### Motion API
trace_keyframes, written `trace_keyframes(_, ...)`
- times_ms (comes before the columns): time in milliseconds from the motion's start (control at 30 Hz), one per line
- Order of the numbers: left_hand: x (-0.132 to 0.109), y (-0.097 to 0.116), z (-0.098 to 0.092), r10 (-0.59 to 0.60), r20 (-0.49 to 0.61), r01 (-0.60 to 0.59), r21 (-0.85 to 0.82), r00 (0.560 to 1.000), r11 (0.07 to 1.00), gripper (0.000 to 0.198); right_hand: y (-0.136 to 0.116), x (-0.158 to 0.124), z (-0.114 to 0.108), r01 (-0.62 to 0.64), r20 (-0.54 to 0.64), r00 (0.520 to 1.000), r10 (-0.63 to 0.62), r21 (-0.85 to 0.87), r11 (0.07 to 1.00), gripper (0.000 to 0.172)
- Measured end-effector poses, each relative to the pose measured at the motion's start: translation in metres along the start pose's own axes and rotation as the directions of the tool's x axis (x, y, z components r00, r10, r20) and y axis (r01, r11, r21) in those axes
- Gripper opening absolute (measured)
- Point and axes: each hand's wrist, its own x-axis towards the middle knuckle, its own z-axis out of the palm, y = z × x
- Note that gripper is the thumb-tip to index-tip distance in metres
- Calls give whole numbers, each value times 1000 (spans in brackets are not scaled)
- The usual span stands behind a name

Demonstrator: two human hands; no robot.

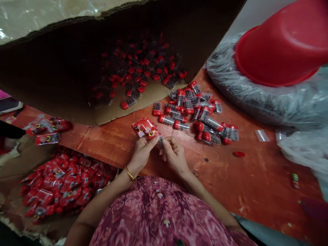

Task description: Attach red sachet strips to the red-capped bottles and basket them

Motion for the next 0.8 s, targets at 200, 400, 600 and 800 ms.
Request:
trace_keyframes(200, -1, 4, 6, -72, -87, 60, -139, 994, 988, 30, 2, -2, 5, 43, 22, 999, -42, -85, 995, 30)
trace_keyframes(400, -5, -4, 15, -70, -57, 62, -138, 996, 988, 37, -3, 2, 14, 95, -95, 990, -106, -111, 989, 34)
trace_keyframes(600, -7, 9, 1, -47, -84, 36, -126, 995, 991, 36, -11, 8, 10, -10, 198, 980, 6, 17, 1000, 41)
trace_keyframes(800, -13, 4, -3, -79, -51, 72, -121, 996, 990, 36, 0, 11, 13, 88, 116, 991, -72, -142, 986, 39)
